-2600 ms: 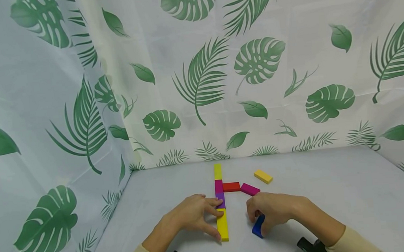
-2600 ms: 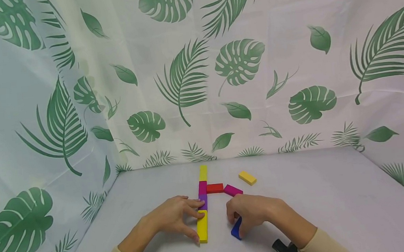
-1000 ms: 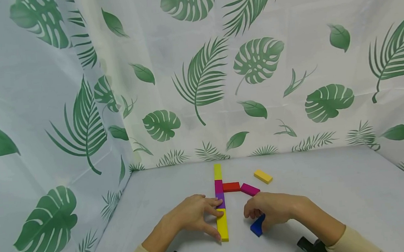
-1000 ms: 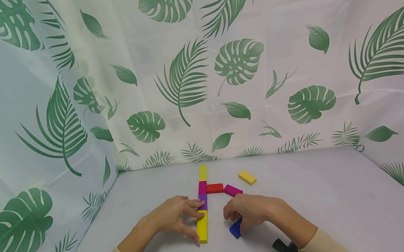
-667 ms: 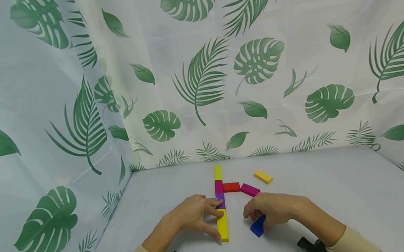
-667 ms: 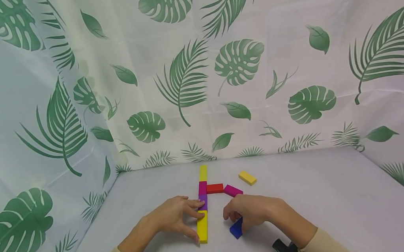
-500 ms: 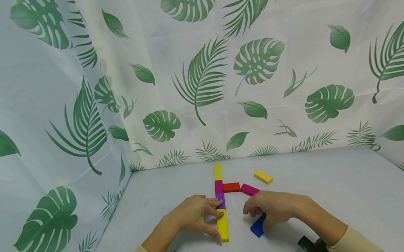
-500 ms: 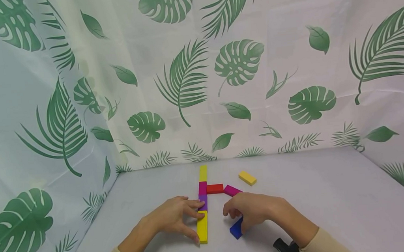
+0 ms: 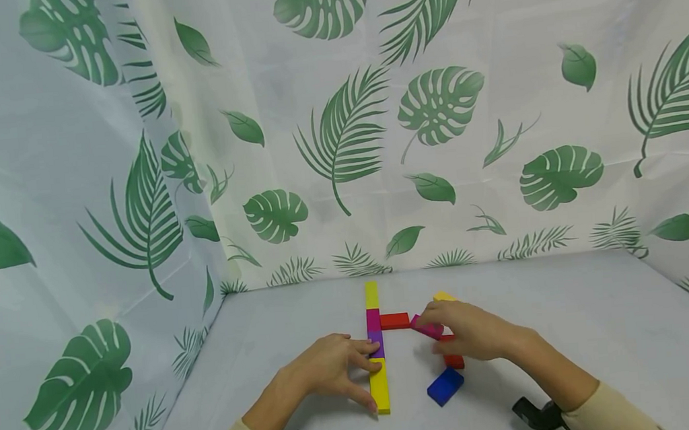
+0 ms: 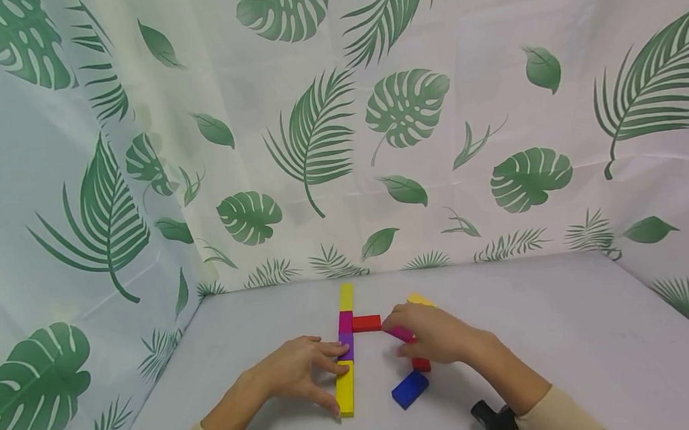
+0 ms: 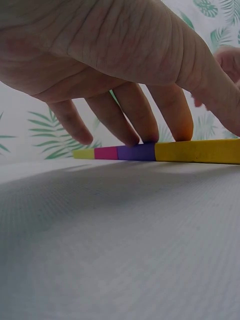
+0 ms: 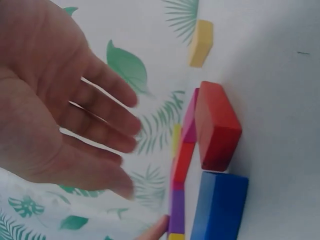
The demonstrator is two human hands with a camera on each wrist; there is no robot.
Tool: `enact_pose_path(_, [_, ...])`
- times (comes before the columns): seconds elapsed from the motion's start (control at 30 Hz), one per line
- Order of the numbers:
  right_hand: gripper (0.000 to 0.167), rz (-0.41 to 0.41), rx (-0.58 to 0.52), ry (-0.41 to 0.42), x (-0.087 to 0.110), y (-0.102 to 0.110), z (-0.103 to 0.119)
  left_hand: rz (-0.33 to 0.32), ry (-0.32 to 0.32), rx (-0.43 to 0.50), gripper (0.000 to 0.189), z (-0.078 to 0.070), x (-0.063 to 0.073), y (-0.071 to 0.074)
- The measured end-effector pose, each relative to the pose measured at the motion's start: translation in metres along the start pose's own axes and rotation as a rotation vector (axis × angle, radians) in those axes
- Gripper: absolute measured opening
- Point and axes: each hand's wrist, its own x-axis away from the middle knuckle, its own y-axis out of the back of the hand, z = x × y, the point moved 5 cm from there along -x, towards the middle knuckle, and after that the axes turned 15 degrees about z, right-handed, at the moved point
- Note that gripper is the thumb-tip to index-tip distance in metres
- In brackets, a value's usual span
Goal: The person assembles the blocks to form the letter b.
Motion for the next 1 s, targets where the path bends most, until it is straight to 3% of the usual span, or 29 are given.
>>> enact_pose_path(0.13, [0.039, -0.126, 0.065, -0.012, 0.001, 0.005, -0.004, 0.008, 0.010, 0.014, 0.071, 0.000, -0.001, -0.001])
enact_pose_path(0.3, [0.040, -0.204, 0.053, -0.067, 0.001, 0.008, -0.014, 0.015, 0.022, 0.020, 0.071, 0.001, -0.001, -0.002])
enact_pose_path(0.77, [0.046, -0.270, 0.019, -0.105, 0.001, 0.008, -0.039, 0.010, 0.014, 0.003, 0.072, 0.000, 0.000, -0.001])
enact_pose_path(1.0, [0.038, -0.313, 0.038, -0.083, 0.003, 0.009, -0.046, 0.014, 0.018, 0.008, 0.072, 0.000, 0.000, -0.002])
